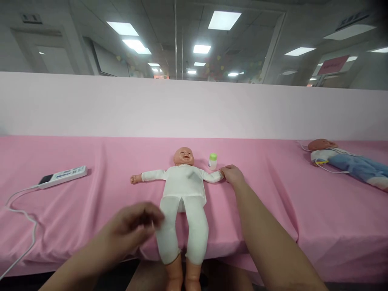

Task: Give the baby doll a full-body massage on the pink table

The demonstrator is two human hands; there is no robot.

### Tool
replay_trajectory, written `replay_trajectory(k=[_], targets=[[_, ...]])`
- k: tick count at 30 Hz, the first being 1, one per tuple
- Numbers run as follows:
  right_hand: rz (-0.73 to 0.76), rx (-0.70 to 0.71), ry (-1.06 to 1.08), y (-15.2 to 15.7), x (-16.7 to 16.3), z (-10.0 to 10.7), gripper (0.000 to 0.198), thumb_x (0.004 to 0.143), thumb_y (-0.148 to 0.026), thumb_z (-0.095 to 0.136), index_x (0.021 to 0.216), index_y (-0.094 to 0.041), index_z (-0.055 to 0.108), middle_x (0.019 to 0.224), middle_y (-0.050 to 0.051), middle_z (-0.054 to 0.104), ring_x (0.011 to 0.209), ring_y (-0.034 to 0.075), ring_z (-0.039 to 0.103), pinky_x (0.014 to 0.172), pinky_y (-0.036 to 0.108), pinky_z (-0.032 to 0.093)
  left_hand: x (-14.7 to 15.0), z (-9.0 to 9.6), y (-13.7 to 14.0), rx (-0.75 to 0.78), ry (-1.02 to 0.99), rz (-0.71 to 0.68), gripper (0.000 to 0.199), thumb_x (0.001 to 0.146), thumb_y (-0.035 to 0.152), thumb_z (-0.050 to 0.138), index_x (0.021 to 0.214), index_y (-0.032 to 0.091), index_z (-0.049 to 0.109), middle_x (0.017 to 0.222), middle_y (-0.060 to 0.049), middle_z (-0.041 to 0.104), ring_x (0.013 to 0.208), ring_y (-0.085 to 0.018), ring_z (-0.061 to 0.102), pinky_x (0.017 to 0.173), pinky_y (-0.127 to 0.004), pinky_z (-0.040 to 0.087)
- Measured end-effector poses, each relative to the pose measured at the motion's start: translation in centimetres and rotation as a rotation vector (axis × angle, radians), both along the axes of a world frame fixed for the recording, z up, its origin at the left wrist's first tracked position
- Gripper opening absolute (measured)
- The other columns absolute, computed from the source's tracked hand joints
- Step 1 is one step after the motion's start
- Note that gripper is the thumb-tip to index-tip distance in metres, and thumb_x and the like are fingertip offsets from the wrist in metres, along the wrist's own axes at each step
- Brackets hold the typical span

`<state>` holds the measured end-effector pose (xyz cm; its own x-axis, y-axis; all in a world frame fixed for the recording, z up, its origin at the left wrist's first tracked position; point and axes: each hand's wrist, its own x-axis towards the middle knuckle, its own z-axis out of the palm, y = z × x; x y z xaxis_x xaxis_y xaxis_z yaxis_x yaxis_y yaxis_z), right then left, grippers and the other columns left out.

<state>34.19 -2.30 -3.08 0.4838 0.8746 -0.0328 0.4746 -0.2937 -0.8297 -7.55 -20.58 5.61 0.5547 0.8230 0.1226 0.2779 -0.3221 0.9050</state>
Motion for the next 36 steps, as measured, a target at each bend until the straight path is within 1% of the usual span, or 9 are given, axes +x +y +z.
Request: replay_trajectory(k=[2,5,9,14,18,23,29,32,36], targets=[[-0.001,0.006,0.042,-0.3,-0.3,0.3,0.046,0.077,-0.038,0.071,0.119,-0.020,0.065,0.097,0.010,0.073,0.080,0.023,0.067,0.063,0.029,0.048,-0.4,-0.8,5.0,0.226,0.269,0.401,0.035,0.090,0.046,0.062,0.118,0.025,0.068,0.120,-0.010,0.070,0.106,-0.030,0.066,0.092,-0.044,0.055],[0.005,0.025,0.121,-0.6,-0.8,0.7,0.052,0.076,-0.037,0.073,0.125,-0.020,0.061,0.096,0.009,0.072,0.076,0.021,0.065,0.061,0.028,0.048,-1.6,-2.5,11.8,0.337,0.656,0.659,0.051,0.083,0.038,0.062,0.131,0.020,0.060,0.144,-0.017,0.057,0.127,-0.037,0.057,0.101,-0.049,0.049],[0.057,0.051,0.261,-0.5,-1.6,0.9,0.038,0.080,-0.036,0.071,0.112,-0.019,0.063,0.079,0.004,0.066,0.060,0.017,0.056,0.051,0.026,0.043,-3.7,-4.0,17.0,0.230,0.957,0.711,0.053,0.082,0.044,0.059,0.125,0.015,0.056,0.129,-0.025,0.062,0.122,-0.044,0.058,0.090,-0.049,0.050],[0.129,0.090,0.463,-0.1,-2.4,1.2,0.022,0.089,-0.039,0.064,0.098,-0.019,0.063,0.070,0.001,0.059,0.054,0.014,0.050,0.048,0.024,0.041,-4.7,-2.9,19.0,0.222,1.078,0.633,0.036,0.078,0.050,0.061,0.100,0.020,0.062,0.108,-0.022,0.071,0.098,-0.042,0.068,0.076,-0.046,0.051],[0.218,0.103,0.571,-0.6,-2.8,1.6,0.019,0.088,-0.037,0.066,0.097,-0.019,0.064,0.070,0.001,0.058,0.053,0.013,0.047,0.047,0.023,0.039,-4.6,-0.7,20.0,0.165,0.932,0.673,0.042,0.068,0.054,0.071,0.096,0.023,0.065,0.099,-0.016,0.074,0.090,-0.040,0.071,0.069,-0.041,0.050],[0.314,0.098,0.628,-1.1,-3.3,1.8,0.026,0.081,-0.035,0.073,0.100,-0.020,0.065,0.072,0.002,0.063,0.053,0.013,0.047,0.046,0.022,0.034,-3.3,1.2,20.7,0.102,0.386,0.677,0.061,0.064,0.051,0.081,0.115,0.024,0.064,0.115,-0.010,0.075,0.104,-0.033,0.071,0.075,-0.036,0.055],[0.393,0.258,0.624,-1.5,-4.2,2.6,0.044,0.075,-0.037,0.080,0.113,-0.021,0.067,0.084,0.001,0.067,0.064,0.013,0.054,0.059,0.026,0.044,0.4,-1.2,20.8,-0.003,-0.084,0.596,0.054,0.073,0.043,0.079,0.119,0.019,0.066,0.117,-0.012,0.075,0.108,-0.029,0.072,0.087,-0.036,0.059],[0.583,0.314,0.564,-2.0,-5.2,3.3,0.060,0.074,-0.039,0.084,0.130,-0.025,0.066,0.099,0.004,0.071,0.080,0.018,0.063,0.072,0.031,0.051,2.5,-3.2,20.1,0.080,-0.016,0.601,0.052,0.081,0.049,0.072,0.125,0.023,0.067,0.128,-0.009,0.073,0.116,-0.031,0.069,0.095,-0.038,0.058],[0.944,0.379,0.191,-2.1,-6.4,3.7,0.053,0.075,-0.045,0.087,0.124,-0.031,0.076,0.112,0.005,0.068,0.107,0.026,0.062,0.099,0.042,0.048,4.3,-4.0,19.2,0.399,0.301,0.417,0.052,0.081,0.052,0.069,0.128,0.029,0.071,0.137,-0.004,0.070,0.125,-0.034,0.064,0.106,-0.038,0.050]])
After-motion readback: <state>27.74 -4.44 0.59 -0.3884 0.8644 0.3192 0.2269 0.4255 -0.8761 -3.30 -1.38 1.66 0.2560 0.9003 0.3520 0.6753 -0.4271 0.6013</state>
